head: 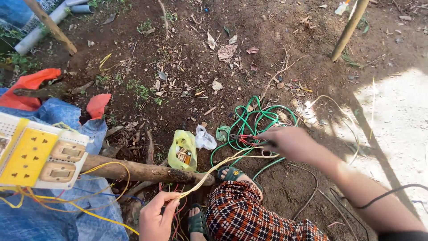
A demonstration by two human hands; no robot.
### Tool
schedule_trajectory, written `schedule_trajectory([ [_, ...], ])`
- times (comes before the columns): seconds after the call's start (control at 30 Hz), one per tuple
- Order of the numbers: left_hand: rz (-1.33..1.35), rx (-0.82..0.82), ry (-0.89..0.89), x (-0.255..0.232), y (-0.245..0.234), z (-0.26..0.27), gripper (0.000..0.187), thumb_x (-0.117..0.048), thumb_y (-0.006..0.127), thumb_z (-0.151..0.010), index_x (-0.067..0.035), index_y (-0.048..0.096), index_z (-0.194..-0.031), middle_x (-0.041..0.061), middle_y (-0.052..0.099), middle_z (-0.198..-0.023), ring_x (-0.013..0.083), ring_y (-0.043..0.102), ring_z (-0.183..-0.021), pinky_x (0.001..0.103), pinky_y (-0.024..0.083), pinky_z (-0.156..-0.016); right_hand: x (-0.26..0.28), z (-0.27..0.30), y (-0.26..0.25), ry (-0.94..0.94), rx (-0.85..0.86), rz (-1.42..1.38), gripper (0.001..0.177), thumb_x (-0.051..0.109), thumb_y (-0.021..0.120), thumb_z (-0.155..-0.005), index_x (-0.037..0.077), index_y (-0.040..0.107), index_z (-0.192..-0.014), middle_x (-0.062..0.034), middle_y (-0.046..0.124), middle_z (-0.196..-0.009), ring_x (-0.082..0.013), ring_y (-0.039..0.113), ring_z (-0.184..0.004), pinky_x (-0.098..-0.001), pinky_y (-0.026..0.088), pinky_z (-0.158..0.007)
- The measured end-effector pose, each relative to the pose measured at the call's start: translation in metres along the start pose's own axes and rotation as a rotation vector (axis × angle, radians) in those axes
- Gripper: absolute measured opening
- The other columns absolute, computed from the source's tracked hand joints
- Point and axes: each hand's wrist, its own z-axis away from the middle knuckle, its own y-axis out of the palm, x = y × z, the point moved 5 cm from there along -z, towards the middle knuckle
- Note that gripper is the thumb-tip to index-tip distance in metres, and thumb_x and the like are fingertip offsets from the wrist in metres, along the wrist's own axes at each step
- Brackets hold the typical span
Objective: Connecting electrical wires to a switchboard mounted on a branch using a screwdriver in an outdoor setting.
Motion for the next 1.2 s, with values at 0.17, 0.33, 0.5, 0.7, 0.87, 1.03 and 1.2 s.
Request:
schedule_trajectory([
  [0.17, 0.064, -0.055, 0.131, -0.033, -0.006, 0.01, 0.014, -0.017, 0.067, -0.089, -0.013, 0.08, -0.092, -0.001, 0.084, -0.081, 0.0124, 0.077, -0.072, 0.029, 0.059, -0.067, 0.125, -0.02, 0.002, -0.627, -0.1, -0.453, 0.033, 0.025, 0.072, -0.091, 0.005, 0.07, -0.116, -0.0109, 0.075, -0.109, -0.0253, 0.074, -0.096, -0.0363, 0.063, -0.086],
  [0.33, 0.14, -0.114, 0.243, -0.037, -0.018, 0.015, 0.011, -0.015, 0.065, -0.092, -0.012, 0.076, -0.092, 0.001, 0.078, -0.08, 0.0153, 0.07, -0.068, 0.031, 0.053, -0.063, 0.19, -0.042, 0.029, -0.649, 0.135, -0.532, 0.038, 0.025, 0.076, -0.088, 0.008, 0.071, -0.122, -0.0096, 0.076, -0.113, -0.0285, 0.074, -0.097, -0.0387, 0.056, -0.076],
  [0.5, 0.272, -0.112, 0.019, -0.009, -0.007, 0.016, 0.022, -0.026, 0.065, -0.094, -0.012, 0.079, -0.104, 0.002, 0.08, -0.086, 0.0155, 0.07, -0.07, 0.034, 0.055, -0.061, 0.197, -0.047, 0.045, -0.695, 0.194, -0.603, 0.013, 0.02, 0.076, -0.091, 0.007, 0.073, -0.092, -0.0023, 0.073, -0.077, -0.0153, 0.063, -0.061, -0.0317, 0.045, -0.057],
  [0.7, 0.454, -0.147, 0.001, -0.001, 0.004, 0.014, 0.023, -0.021, 0.066, -0.094, -0.008, 0.076, -0.11, 0.006, 0.08, -0.094, 0.0154, 0.075, -0.08, 0.032, 0.058, -0.068, 0.211, -0.041, 0.043, -0.643, 0.263, -0.8, 0.031, 0.038, 0.07, -0.092, 0.008, 0.077, -0.097, -0.001, 0.071, -0.076, -0.0122, 0.062, -0.067, -0.0297, 0.045, -0.061],
  [0.87, 0.549, -0.222, 0.06, 0.002, 0.004, 0.014, 0.021, -0.013, 0.067, -0.093, -0.006, 0.075, -0.112, 0.007, 0.08, -0.098, 0.0154, 0.074, -0.085, 0.03, 0.06, -0.075, 0.223, -0.052, 0.06, -0.596, 0.175, -0.716, 0.023, 0.028, 0.077, -0.092, 0.011, 0.066, -0.081, 0.0024, 0.06, -0.071, -0.0088, 0.05, -0.067, -0.0294, 0.04, -0.06],
  [1.03, 0.688, -0.207, 0.06, 0.006, 0.01, 0.017, 0.027, -0.009, 0.069, -0.092, -0.005, 0.071, -0.118, 0.008, 0.076, -0.103, 0.016, 0.072, -0.09, 0.03, 0.06, -0.082, 0.225, -0.053, 0.066, -0.581, 0.144, -0.721, 0.031, 0.028, 0.078, -0.094, 0.012, 0.06, -0.074, 0.0043, 0.043, -0.064, -0.0088, 0.038, -0.063, -0.029, 0.032, -0.056],
  [1.2, 0.64, -0.22, 0.097, 0.011, 0.012, 0.017, 0.018, -0.016, 0.07, -0.094, -0.006, 0.072, -0.108, 0.006, 0.076, -0.098, 0.0148, 0.07, -0.085, 0.029, 0.059, -0.077, 0.225, -0.05, 0.069, -0.559, 0.125, -0.693, 0.013, 0.026, 0.079, -0.09, 0.014, 0.076, -0.088, 0.0046, 0.055, -0.063, -0.0091, 0.045, -0.059, -0.028, 0.036, -0.054],
])
